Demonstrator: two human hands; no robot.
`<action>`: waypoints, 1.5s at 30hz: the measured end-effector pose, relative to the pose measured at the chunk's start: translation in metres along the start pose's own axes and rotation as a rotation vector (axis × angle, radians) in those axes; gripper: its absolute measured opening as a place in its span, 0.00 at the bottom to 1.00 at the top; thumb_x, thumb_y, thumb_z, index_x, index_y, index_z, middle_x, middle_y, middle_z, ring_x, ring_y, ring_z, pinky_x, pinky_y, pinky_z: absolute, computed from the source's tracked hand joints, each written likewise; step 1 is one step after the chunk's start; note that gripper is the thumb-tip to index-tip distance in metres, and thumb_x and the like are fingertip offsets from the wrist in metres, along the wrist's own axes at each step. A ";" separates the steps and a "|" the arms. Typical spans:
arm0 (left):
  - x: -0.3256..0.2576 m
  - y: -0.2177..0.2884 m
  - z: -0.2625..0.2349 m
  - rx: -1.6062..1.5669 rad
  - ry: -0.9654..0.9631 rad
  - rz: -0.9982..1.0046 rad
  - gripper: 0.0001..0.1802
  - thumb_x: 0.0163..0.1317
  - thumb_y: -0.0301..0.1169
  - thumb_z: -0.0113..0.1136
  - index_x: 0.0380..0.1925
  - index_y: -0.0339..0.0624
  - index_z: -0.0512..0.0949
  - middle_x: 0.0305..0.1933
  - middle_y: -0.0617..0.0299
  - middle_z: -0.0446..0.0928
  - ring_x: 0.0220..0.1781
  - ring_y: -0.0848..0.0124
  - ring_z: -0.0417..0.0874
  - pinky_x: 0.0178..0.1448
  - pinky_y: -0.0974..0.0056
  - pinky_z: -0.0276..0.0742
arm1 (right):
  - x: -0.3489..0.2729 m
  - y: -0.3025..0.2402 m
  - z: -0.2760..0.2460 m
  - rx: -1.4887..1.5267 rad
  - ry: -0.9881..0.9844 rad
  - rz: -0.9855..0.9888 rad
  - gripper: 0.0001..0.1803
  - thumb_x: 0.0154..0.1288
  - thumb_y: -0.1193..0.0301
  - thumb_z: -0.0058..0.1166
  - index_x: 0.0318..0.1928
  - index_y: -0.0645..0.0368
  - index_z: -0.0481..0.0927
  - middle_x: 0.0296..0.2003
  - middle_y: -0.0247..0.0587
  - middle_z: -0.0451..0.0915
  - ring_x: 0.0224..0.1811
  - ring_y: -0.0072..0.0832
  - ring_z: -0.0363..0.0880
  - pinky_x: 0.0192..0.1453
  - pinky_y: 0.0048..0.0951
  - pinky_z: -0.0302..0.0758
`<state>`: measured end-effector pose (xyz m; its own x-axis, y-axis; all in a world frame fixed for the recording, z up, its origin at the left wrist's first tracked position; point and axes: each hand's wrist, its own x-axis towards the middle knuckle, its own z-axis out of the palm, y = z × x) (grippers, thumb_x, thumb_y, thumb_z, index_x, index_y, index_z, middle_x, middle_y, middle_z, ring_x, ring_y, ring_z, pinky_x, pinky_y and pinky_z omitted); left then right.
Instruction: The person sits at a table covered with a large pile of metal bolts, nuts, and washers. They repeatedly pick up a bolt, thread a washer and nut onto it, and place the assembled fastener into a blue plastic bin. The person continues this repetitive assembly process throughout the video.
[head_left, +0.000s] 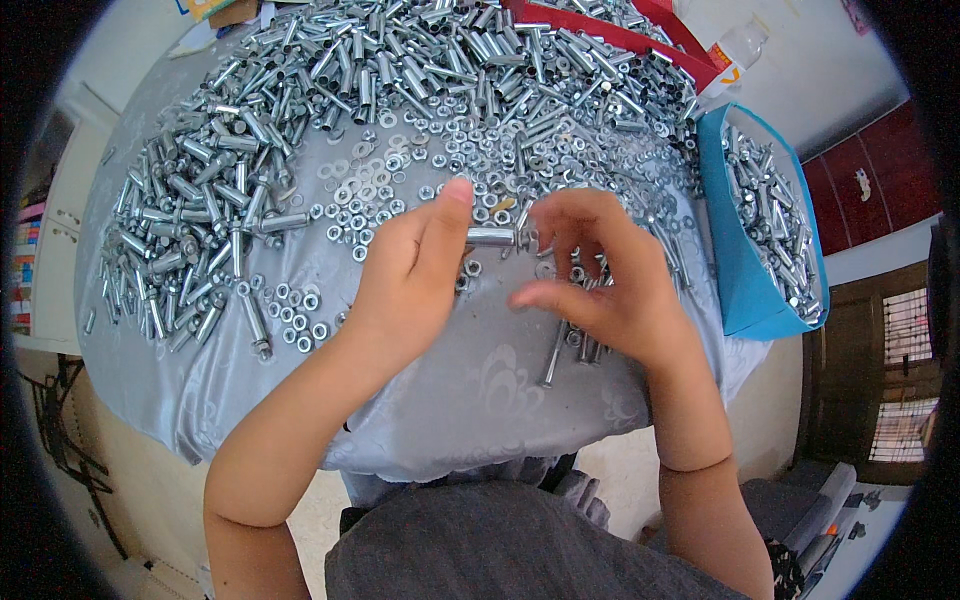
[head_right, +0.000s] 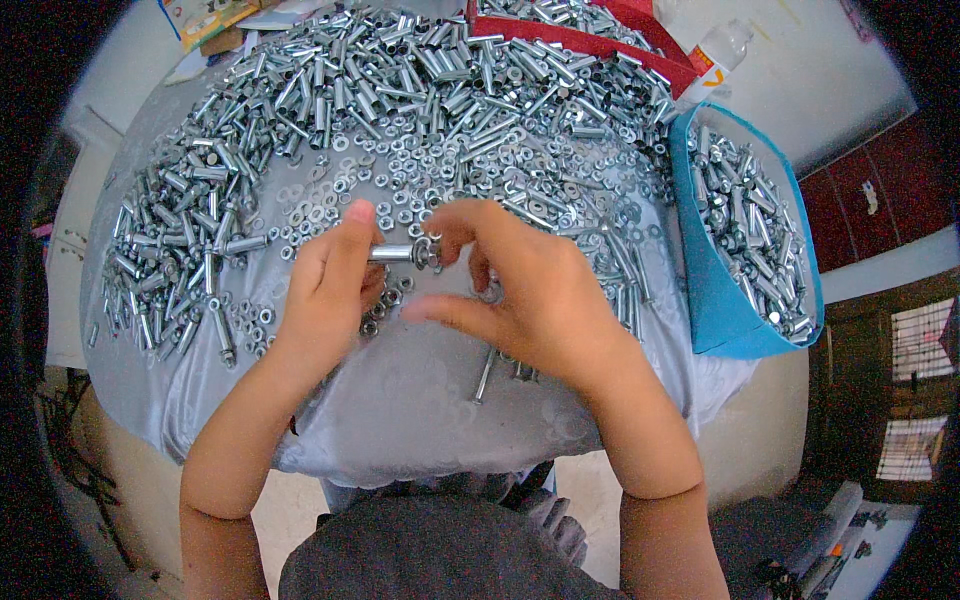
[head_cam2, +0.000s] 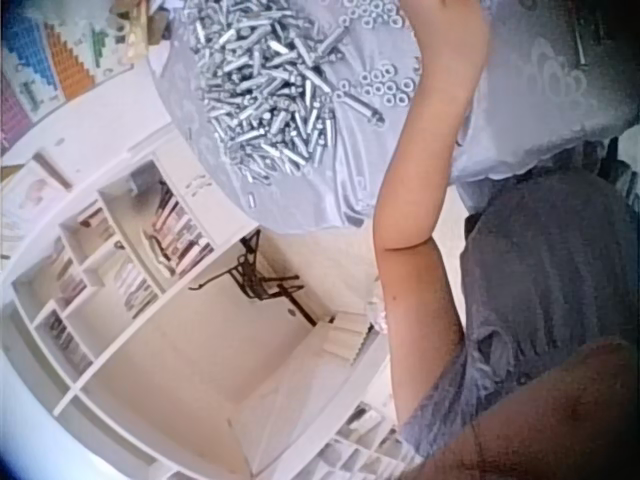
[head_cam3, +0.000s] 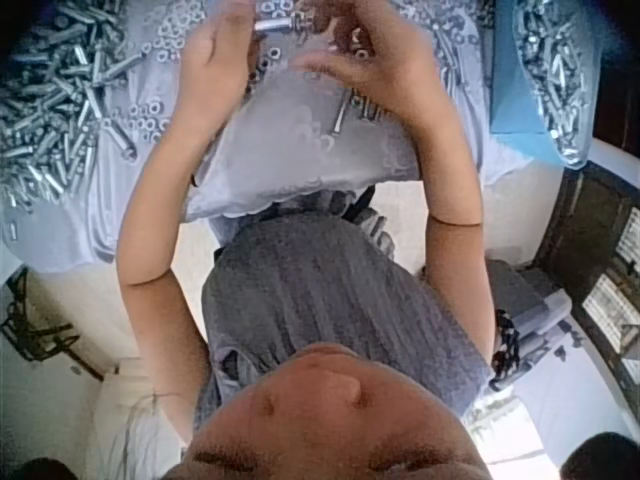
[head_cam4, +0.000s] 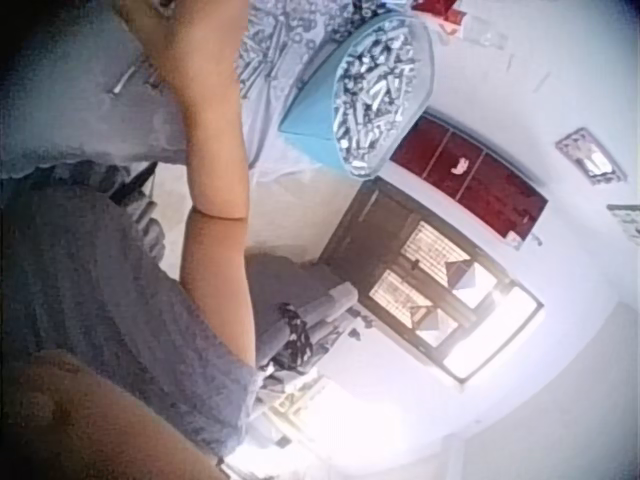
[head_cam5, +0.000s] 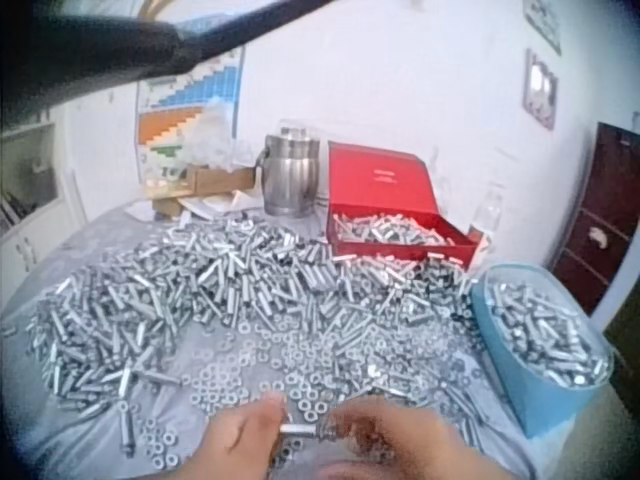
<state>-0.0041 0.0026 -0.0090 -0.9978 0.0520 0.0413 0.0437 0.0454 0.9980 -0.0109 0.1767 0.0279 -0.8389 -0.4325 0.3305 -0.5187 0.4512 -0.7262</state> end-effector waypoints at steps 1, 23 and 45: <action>0.000 0.002 0.000 -0.031 0.003 -0.040 0.26 0.67 0.44 0.38 0.14 0.40 0.65 0.14 0.72 0.58 0.19 0.82 0.56 0.22 0.71 0.52 | 0.001 0.000 -0.001 -0.011 0.007 -0.023 0.12 0.51 0.72 0.60 0.36 0.59 0.74 0.29 0.39 0.76 0.25 0.30 0.74 0.29 0.26 0.72; -0.004 0.006 -0.001 -0.036 -0.060 -0.056 0.25 0.67 0.44 0.38 0.15 0.39 0.65 0.15 0.73 0.58 0.21 0.83 0.56 0.23 0.71 0.53 | 0.000 0.006 -0.007 -0.198 -0.143 -0.134 0.17 0.51 0.65 0.60 0.39 0.60 0.74 0.23 0.40 0.76 0.22 0.32 0.75 0.29 0.29 0.73; -0.007 0.008 0.000 0.011 -0.102 -0.061 0.26 0.67 0.44 0.38 0.15 0.38 0.64 0.15 0.72 0.57 0.21 0.81 0.56 0.24 0.70 0.54 | 0.003 0.009 -0.006 -0.124 -0.278 -0.059 0.14 0.54 0.61 0.57 0.36 0.57 0.75 0.23 0.42 0.76 0.24 0.39 0.76 0.27 0.32 0.71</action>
<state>0.0032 0.0024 -0.0018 -0.9884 0.1498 -0.0250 -0.0158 0.0620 0.9979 -0.0193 0.1842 0.0257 -0.7381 -0.6503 0.1799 -0.5959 0.5032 -0.6258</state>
